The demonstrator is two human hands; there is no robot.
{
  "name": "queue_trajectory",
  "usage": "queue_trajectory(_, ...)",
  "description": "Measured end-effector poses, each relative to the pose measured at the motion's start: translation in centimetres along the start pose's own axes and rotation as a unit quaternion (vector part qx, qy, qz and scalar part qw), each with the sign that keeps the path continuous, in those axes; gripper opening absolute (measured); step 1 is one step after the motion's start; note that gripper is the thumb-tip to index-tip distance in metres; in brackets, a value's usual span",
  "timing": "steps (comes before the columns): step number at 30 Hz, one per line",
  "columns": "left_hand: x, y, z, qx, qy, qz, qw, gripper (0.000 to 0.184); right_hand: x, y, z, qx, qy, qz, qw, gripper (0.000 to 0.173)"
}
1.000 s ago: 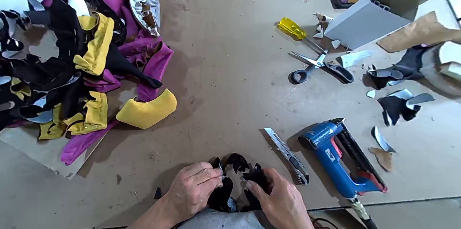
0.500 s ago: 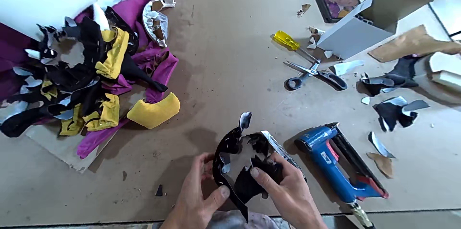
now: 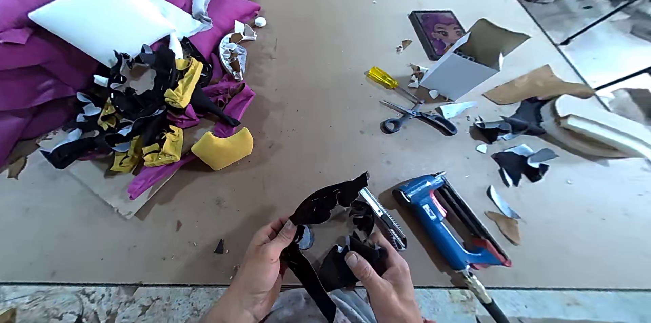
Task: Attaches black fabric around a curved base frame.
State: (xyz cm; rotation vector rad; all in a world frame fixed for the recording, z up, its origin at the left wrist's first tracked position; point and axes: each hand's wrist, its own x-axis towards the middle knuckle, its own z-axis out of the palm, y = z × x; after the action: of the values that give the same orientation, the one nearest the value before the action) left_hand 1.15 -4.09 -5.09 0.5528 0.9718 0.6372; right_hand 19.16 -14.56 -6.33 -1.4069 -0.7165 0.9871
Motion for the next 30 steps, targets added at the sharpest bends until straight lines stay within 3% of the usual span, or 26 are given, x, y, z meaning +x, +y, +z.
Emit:
queue_trajectory(3,-0.7,-0.2,0.4,0.102,-0.068,0.052,0.991,0.061,-1.0,-0.2,0.1,-0.028,0.034,-0.027,0.999,0.029)
queue_trajectory(5,-0.6,-0.7,1.1,0.14,-0.022,0.106,0.984,0.048,-1.7,-0.3,0.5,-0.046,0.018,-0.053,0.997,0.03)
queue_trajectory(7,-0.1,-1.3,0.9,0.157,0.041,0.18,0.97,0.028,-2.1,-0.6,0.6,-0.056,-0.072,-0.066,0.994,0.038)
queue_trajectory(9,0.2,-1.2,-0.5,0.208,0.064,0.269,0.938,0.029,-1.6,-0.4,-1.5,-0.143,-0.16,-0.076,0.974,0.041)
queue_trajectory(10,0.4,-0.5,-1.5,0.236,0.068,0.299,0.922,0.032,-0.9,-0.4,-3.1,-0.25,-0.147,-0.091,0.953,0.037)
queue_trajectory(12,0.5,2.2,-2.9,0.265,0.082,0.266,0.923,0.032,0.9,0.3,-6.4,-0.464,-0.039,-0.121,0.876,0.029)
queue_trajectory(14,0.0,4.8,-3.4,0.221,0.102,0.144,0.959,0.031,2.6,1.5,-7.9,-0.55,0.023,-0.1,0.829,0.031)
queue_trajectory(16,0.0,6.4,-3.1,0.145,0.107,0.062,0.982,0.031,3.7,1.9,-7.4,-0.512,0.015,-0.107,0.852,0.044)
queue_trajectory(18,-0.3,6.2,-2.5,0.096,0.078,0.032,0.992,0.027,3.6,0.5,-5.3,-0.32,-0.052,-0.106,0.94,0.067)
queue_trajectory(20,-1.0,4.5,-1.4,0.105,0.055,0.017,0.993,0.02,3.1,-1.0,-2.1,-0.142,-0.121,-0.137,0.973,0.089)
queue_trajectory(22,-2.3,2.3,0.0,0.064,-0.02,-0.03,0.997,0.02,3.6,-2.3,0.8,-0.171,-0.138,-0.25,0.943,0.085)
queue_trajectory(25,-4.0,-0.1,1.1,0.004,-0.084,-0.133,0.988,0.019,4.3,-3.3,2.8,-0.23,-0.143,-0.331,0.904,0.052)
queue_trajectory(26,-4.2,-0.9,0.8,0.042,-0.083,-0.112,0.989,0.023,4.6,-3.0,3.3,-0.224,-0.135,-0.334,0.906,0.045)
queue_trajectory(28,-3.6,-2.2,-0.7,0.235,-0.051,0.029,0.97,0.045,5.1,-2.4,3.6,-0.193,-0.129,-0.305,0.924,0.041)
queue_trajectory(30,-2.6,-2.3,-1.7,0.306,-0.018,0.145,0.941,0.036,5.6,-2.3,3.6,-0.176,-0.109,-0.281,0.937,0.043)
